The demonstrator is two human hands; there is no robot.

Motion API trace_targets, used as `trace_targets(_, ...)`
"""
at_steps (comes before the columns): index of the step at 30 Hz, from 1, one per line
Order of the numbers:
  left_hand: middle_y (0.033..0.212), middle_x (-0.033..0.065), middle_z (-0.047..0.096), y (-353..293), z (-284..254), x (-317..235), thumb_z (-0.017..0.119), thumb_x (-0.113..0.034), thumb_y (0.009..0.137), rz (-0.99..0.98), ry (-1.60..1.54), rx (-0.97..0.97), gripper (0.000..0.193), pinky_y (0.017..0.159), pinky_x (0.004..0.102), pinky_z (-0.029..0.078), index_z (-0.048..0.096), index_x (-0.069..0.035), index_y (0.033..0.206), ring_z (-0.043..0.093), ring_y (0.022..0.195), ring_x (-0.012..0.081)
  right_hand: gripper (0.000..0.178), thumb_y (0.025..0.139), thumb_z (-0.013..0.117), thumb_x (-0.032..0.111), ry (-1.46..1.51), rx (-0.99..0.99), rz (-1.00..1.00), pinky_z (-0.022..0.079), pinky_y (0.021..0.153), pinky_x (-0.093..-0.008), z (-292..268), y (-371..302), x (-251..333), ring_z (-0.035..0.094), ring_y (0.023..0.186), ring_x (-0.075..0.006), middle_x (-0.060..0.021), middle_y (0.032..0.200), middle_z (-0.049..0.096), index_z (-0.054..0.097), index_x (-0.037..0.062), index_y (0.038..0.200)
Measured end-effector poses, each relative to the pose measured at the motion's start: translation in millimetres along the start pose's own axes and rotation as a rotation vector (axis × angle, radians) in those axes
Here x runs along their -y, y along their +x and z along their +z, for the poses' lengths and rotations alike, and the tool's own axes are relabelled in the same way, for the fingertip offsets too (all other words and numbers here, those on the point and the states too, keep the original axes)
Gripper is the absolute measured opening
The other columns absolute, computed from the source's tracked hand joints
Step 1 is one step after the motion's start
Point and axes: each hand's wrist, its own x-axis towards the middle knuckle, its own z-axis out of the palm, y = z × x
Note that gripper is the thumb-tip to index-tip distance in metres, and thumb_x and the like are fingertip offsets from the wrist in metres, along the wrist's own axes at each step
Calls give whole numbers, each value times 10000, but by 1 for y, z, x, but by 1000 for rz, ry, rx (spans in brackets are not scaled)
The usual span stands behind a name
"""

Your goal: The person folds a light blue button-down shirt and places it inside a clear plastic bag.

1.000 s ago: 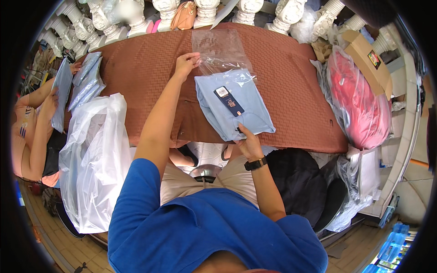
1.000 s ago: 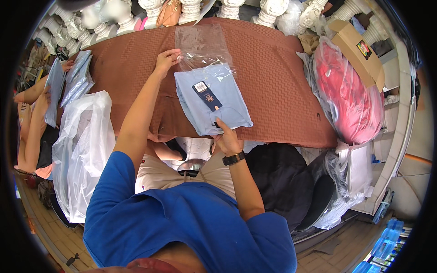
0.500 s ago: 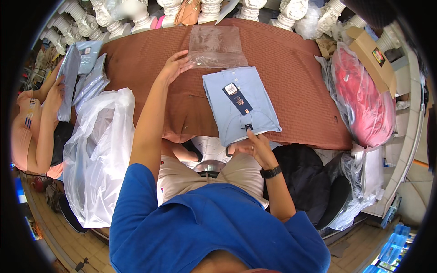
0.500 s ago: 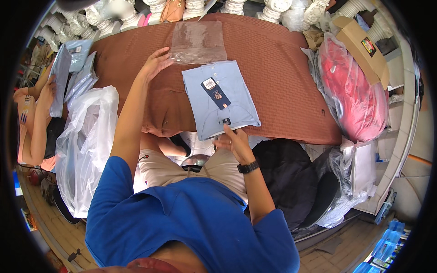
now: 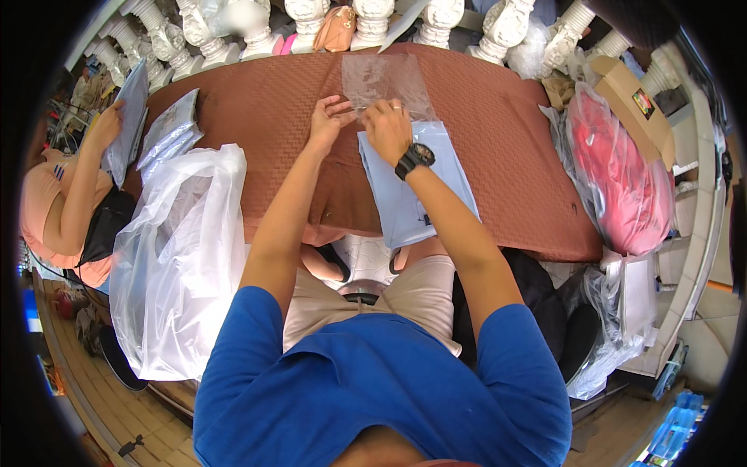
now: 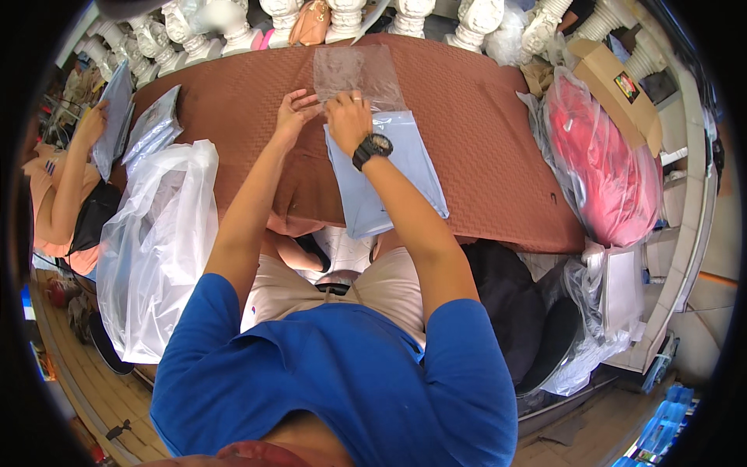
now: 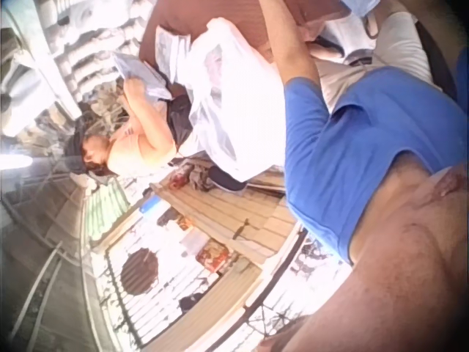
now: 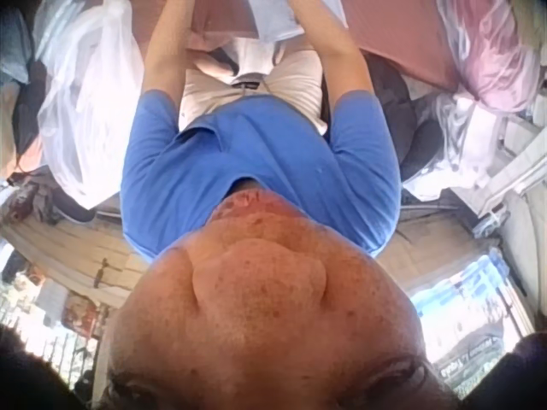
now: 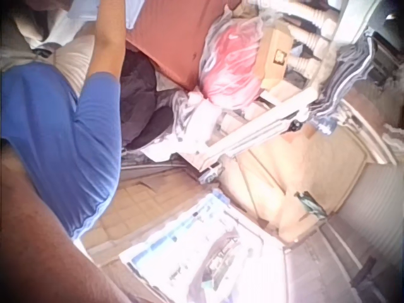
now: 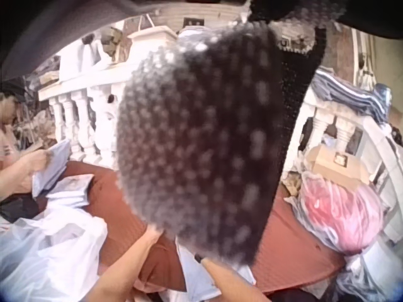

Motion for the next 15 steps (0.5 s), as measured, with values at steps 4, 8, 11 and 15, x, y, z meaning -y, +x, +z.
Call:
trace_targets(4, 1412, 174, 523, -4, 6, -17, 646, 103, 875, 255, -27, -28, 574, 946, 312, 528, 386, -16, 1372, 639, 1120, 241, 112, 891, 658, 163, 313, -33, 150, 530, 780, -455, -23, 53, 3, 676, 876, -348, -122, 931, 725, 694, 67, 937)
trace_targets(8, 1486, 172, 411, 2, 4, -74, 678, -2, 889, 899, 751, -289, 510, 1103, 430, 380, 509, -96, 1361, 515, 1257, 337, 146, 958, 644, 177, 552, 33, 34, 565, 750, -384, -106, 95, -4, 729, 874, -263, -138, 974, 744, 675, 40, 998)
trace_targets(11, 1394, 131, 508, 6, 12, -120, 733, -135, 879, 966, 826, -157, 496, 1108, 471, 341, 557, -107, 1341, 448, 1297, 373, 167, 993, 629, 167, 788, 139, 22, 577, 759, -309, -161, 111, -8, 727, 895, -184, -103, 950, 743, 655, 9, 1040)
trace_targets(15, 1222, 74, 635, 17, 6, -154, 772, -252, 849, 921, 936, -17, 336, 1068, 450, 370, 674, -86, 1125, 483, 1265, 324, 161, 1004, 616, 138, 731, 158, 9, 585, 740, -254, -211, 118, -3, 716, 873, -142, -89, 949, 743, 643, -12, 1054)
